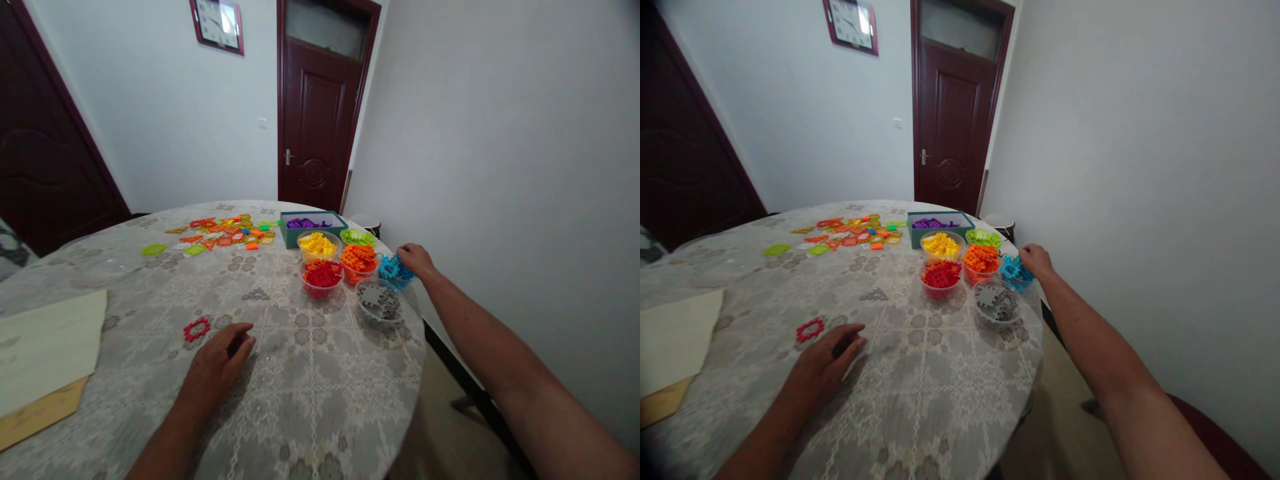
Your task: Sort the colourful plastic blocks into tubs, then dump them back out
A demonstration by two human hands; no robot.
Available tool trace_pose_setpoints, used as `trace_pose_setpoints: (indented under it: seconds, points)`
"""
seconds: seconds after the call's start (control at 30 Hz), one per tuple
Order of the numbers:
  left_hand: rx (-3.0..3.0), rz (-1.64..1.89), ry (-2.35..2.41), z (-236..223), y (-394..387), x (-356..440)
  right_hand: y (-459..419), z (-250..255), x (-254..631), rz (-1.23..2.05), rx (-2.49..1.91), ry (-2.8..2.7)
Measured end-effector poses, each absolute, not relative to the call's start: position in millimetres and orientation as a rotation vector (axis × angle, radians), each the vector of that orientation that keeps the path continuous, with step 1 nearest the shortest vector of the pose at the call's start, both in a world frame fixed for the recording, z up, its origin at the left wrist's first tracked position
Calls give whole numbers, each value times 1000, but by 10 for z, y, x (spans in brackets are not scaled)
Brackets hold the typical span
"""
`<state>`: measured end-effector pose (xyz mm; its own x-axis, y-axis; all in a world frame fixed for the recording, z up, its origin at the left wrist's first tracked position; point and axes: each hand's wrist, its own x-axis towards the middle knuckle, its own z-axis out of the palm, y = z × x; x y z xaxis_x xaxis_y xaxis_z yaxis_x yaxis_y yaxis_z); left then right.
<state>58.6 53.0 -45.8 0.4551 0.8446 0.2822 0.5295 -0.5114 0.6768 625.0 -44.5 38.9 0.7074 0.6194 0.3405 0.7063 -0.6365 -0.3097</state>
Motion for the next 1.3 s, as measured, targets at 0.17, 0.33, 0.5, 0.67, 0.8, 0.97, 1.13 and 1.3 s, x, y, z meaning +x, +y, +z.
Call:
trace_pose_setpoints:
  seconds: [0.17, 0.33, 0.5, 0.67, 0.8, 0.97, 1.13, 1.3]
  points:
    - [2185, 848, 1142, -429, 502, 583, -509, 466, 6123, -335, -2418, -981]
    - [2178, 876, 1169, -405, 494, 586, -674, 578, 5514, -594, -2083, -1049]
    - [2201, 860, 1171, -420, 502, 584, -966, 655, 5084, -518, -1928, -1353]
    - [2213, 851, 1180, -442, 524, 578, -1297, 496, 5341, -255, -2106, -1250]
    - [2225, 833, 1182, -429, 535, 573, -1495, 105, 5514, -4, -2162, -1253]
    - [2239, 831, 1216, -392, 539, 575, -1482, -265, 5521, 196, -2068, -1576]
    - [2253, 857, 1234, -397, 554, 569, -1279, -335, 5559, 219, -2244, -1804]
    - [2256, 793, 1288, -443, 591, 544, -1206, -360, 5570, 182, -2352, -1810]
